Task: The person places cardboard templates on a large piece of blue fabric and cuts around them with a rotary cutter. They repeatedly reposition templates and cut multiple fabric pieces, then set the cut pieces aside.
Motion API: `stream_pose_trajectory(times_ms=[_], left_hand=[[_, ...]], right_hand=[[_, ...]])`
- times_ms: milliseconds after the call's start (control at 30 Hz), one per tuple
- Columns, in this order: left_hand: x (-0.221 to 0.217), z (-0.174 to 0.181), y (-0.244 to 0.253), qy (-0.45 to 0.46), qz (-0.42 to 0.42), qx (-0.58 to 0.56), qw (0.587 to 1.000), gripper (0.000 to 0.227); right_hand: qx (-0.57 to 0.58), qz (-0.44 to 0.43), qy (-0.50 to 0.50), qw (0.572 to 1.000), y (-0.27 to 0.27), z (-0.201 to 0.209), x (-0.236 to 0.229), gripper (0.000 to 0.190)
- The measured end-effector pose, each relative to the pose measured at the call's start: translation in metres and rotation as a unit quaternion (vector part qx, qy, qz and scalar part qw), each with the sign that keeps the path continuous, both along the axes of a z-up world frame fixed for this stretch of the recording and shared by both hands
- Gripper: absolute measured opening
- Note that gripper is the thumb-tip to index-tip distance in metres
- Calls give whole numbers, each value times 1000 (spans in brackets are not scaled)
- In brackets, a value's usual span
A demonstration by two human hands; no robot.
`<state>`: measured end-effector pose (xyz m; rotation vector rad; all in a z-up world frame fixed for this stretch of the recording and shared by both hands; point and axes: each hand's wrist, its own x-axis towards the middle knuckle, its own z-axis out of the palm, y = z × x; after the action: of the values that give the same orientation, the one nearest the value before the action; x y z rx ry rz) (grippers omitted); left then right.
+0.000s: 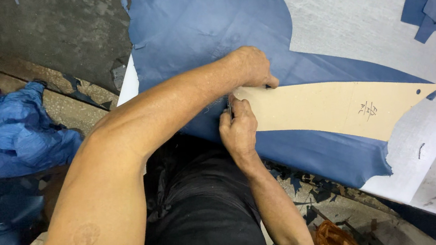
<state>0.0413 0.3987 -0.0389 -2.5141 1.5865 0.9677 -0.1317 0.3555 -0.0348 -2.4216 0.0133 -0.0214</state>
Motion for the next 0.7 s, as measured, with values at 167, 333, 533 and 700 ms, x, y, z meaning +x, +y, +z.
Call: stream_pose_trajectory(times_ms=[167, 333, 533, 700], left_hand=[[-4, 8, 5, -33, -17, -22, 999, 29], [-10, 15, 7, -19, -54, 9, 998, 26], [-16, 9, -3, -60, -71, 13, 996, 49], [-45, 7, -3, -37, 60, -11, 997, 35]], right_hand=[[-14, -5, 3, 1000, 5, -5, 0, 39], [1, 15, -1, 1000, -4, 2, -5, 37], [9, 33, 30, 999, -28, 24, -78, 33], [35, 43, 83, 995, -44, 18, -107, 38]])
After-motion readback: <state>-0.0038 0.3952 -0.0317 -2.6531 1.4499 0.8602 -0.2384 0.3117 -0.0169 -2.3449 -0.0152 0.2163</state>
